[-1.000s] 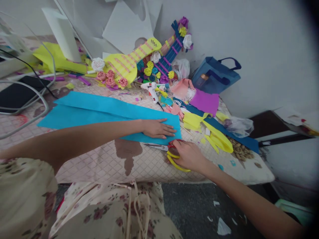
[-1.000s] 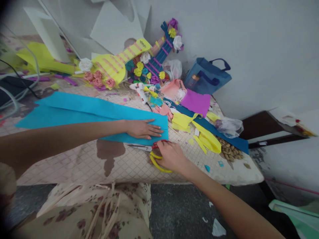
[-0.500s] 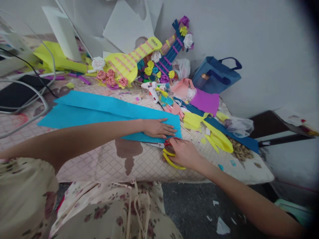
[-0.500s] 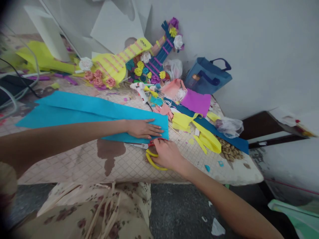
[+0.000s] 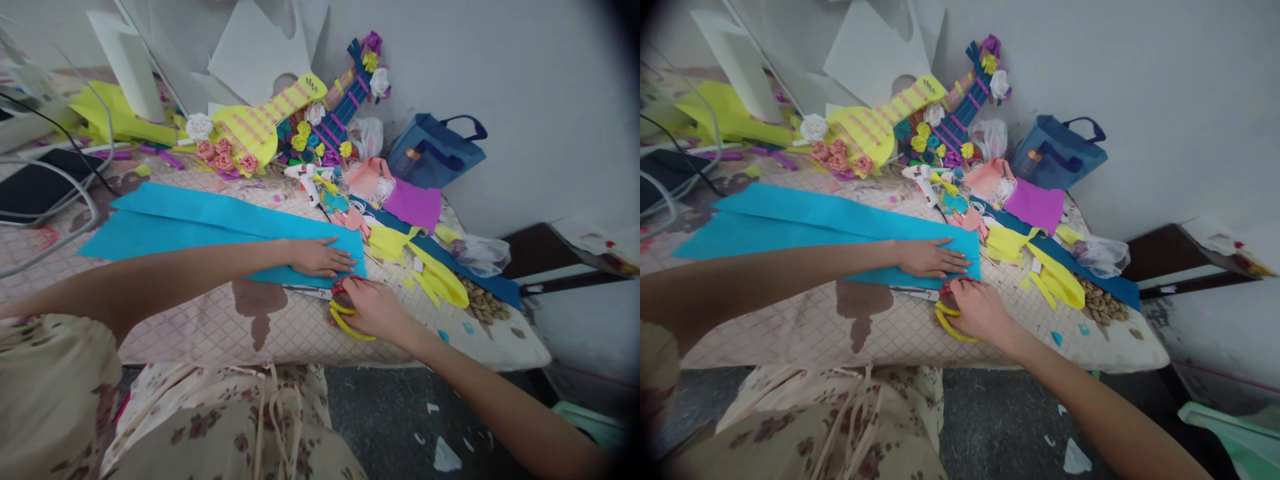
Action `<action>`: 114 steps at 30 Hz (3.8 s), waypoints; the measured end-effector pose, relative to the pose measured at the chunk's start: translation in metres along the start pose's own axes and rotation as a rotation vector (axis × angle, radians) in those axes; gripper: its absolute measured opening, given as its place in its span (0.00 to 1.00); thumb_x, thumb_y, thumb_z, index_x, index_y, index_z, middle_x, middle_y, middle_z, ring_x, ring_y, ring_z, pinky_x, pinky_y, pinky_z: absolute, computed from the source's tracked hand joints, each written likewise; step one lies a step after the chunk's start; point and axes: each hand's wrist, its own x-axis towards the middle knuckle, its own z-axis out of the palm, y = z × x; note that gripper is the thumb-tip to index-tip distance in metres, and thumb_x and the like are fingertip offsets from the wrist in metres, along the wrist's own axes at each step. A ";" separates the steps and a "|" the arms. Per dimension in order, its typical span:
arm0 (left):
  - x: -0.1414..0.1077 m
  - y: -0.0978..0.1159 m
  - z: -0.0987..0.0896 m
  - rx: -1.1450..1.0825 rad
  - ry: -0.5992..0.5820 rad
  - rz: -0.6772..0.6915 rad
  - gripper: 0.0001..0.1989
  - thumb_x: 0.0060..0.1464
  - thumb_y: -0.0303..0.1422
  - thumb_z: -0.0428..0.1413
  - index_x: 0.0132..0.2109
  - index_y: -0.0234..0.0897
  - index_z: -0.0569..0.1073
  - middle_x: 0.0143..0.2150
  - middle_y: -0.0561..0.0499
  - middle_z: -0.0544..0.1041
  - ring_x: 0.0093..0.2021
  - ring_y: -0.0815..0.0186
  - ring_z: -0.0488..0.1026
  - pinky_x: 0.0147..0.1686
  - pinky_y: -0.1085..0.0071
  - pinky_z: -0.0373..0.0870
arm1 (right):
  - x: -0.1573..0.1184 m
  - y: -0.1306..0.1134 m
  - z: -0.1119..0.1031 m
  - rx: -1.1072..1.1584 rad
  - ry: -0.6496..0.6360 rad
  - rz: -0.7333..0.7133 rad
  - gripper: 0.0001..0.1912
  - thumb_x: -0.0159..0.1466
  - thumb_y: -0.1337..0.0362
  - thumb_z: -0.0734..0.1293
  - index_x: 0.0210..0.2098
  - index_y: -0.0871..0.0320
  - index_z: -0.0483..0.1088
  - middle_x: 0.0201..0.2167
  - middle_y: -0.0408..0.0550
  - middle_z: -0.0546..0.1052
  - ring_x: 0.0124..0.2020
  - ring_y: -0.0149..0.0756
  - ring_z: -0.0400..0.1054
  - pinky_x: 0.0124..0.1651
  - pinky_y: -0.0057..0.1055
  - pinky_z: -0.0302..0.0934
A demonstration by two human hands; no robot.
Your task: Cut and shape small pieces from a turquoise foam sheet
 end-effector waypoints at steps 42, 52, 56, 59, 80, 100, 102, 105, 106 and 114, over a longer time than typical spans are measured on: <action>-0.070 0.005 -0.017 0.051 -0.065 -0.109 0.25 0.64 0.42 0.39 0.67 0.47 0.54 0.69 0.54 0.51 0.70 0.61 0.44 0.66 0.56 0.24 | -0.004 0.023 0.015 0.025 0.084 -0.056 0.19 0.58 0.52 0.66 0.42 0.59 0.65 0.38 0.54 0.77 0.40 0.46 0.72 0.39 0.34 0.60; -0.069 0.005 -0.016 0.053 -0.096 -0.120 0.26 0.64 0.41 0.38 0.67 0.46 0.52 0.70 0.56 0.48 0.70 0.63 0.40 0.66 0.58 0.22 | -0.004 0.026 0.013 -0.033 -0.017 -0.046 0.21 0.60 0.48 0.64 0.42 0.60 0.65 0.33 0.53 0.79 0.35 0.45 0.73 0.31 0.31 0.56; -0.070 0.003 -0.015 0.053 -0.092 -0.122 0.26 0.64 0.42 0.38 0.67 0.47 0.52 0.70 0.56 0.48 0.70 0.63 0.40 0.65 0.59 0.18 | -0.007 0.026 0.015 -0.025 0.017 -0.044 0.18 0.61 0.51 0.63 0.42 0.58 0.65 0.36 0.53 0.78 0.37 0.44 0.73 0.33 0.31 0.57; -0.070 0.003 -0.014 0.063 -0.070 -0.107 0.26 0.64 0.42 0.38 0.67 0.47 0.53 0.70 0.55 0.49 0.70 0.62 0.42 0.65 0.57 0.19 | -0.008 0.024 0.013 -0.001 0.047 -0.050 0.17 0.61 0.53 0.62 0.43 0.59 0.64 0.39 0.53 0.78 0.41 0.44 0.72 0.36 0.32 0.58; -0.069 0.008 -0.017 0.026 -0.104 -0.154 0.26 0.63 0.41 0.38 0.67 0.47 0.53 0.70 0.56 0.48 0.70 0.64 0.40 0.64 0.59 0.18 | 0.002 0.016 0.008 -0.026 0.001 -0.049 0.22 0.60 0.48 0.64 0.43 0.59 0.66 0.34 0.53 0.79 0.36 0.46 0.74 0.32 0.32 0.56; -0.069 0.007 -0.016 -0.010 -0.010 -0.112 0.24 0.63 0.40 0.42 0.65 0.49 0.58 0.68 0.54 0.54 0.69 0.61 0.47 0.66 0.55 0.25 | 0.015 0.002 0.002 0.028 0.009 -0.070 0.24 0.59 0.46 0.64 0.43 0.59 0.65 0.39 0.55 0.78 0.42 0.46 0.73 0.39 0.33 0.59; -0.070 0.006 -0.015 0.003 -0.010 -0.097 0.25 0.63 0.40 0.41 0.66 0.49 0.56 0.69 0.53 0.53 0.69 0.61 0.47 0.65 0.54 0.24 | 0.015 0.004 0.002 0.018 -0.004 -0.072 0.24 0.59 0.46 0.64 0.44 0.60 0.65 0.38 0.54 0.78 0.41 0.46 0.73 0.37 0.32 0.59; -0.070 0.006 -0.015 0.021 -0.008 -0.086 0.25 0.63 0.40 0.40 0.66 0.48 0.55 0.69 0.53 0.53 0.69 0.61 0.46 0.65 0.54 0.24 | 0.014 0.006 0.003 0.008 -0.022 -0.075 0.22 0.60 0.49 0.65 0.45 0.60 0.66 0.36 0.53 0.79 0.39 0.45 0.73 0.34 0.31 0.58; -0.070 0.006 -0.015 0.024 -0.010 -0.087 0.25 0.64 0.40 0.40 0.66 0.48 0.55 0.69 0.53 0.52 0.69 0.61 0.46 0.65 0.54 0.24 | 0.014 0.006 0.003 0.009 -0.018 -0.078 0.21 0.60 0.50 0.65 0.45 0.60 0.66 0.36 0.53 0.79 0.39 0.44 0.73 0.35 0.31 0.58; -0.070 0.008 -0.016 0.024 -0.012 -0.098 0.25 0.64 0.40 0.41 0.66 0.46 0.56 0.69 0.52 0.53 0.69 0.60 0.47 0.65 0.53 0.25 | 0.013 0.002 0.000 0.031 0.021 -0.069 0.22 0.60 0.49 0.64 0.45 0.59 0.65 0.40 0.54 0.78 0.43 0.47 0.72 0.41 0.35 0.59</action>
